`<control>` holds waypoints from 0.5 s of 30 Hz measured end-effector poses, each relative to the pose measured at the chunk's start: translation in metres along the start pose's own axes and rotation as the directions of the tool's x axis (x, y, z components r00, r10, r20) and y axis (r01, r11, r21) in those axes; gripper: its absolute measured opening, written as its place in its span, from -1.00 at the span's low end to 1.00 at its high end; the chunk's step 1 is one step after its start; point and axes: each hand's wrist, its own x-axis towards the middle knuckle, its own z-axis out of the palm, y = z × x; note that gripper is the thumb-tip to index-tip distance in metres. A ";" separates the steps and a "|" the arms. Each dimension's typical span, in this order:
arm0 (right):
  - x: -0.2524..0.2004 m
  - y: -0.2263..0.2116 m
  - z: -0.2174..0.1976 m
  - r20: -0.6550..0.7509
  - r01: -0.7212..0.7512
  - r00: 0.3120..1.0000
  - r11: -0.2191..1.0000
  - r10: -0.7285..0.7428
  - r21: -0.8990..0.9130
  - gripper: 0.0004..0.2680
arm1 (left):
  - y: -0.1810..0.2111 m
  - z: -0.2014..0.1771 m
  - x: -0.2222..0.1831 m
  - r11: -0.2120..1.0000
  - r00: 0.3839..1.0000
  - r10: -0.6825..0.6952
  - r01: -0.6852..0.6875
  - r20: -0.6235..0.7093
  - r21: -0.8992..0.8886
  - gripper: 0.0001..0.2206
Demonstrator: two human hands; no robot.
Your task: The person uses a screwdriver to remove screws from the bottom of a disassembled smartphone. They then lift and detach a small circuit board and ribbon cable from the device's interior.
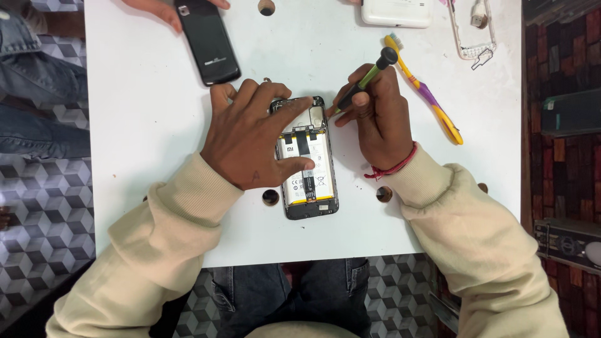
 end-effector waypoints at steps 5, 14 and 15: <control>0.002 0.000 -0.001 0.031 0.067 0.997 0.997 -0.066 -0.048 -0.77 | 0.003 -0.002 0.002 0.999 0.997 -0.028 0.027 0.068 0.021 -0.18; 0.002 -0.003 0.001 0.027 0.010 1.000 0.996 -0.007 -0.093 -0.71 | 0.005 -0.005 0.003 0.999 0.997 -0.030 0.031 0.070 -0.015 -0.23; 0.002 -0.002 0.001 0.030 0.009 1.000 0.994 -0.006 -0.112 -0.71 | 0.004 -0.005 0.002 1.000 0.998 -0.021 0.022 0.065 -0.016 -0.23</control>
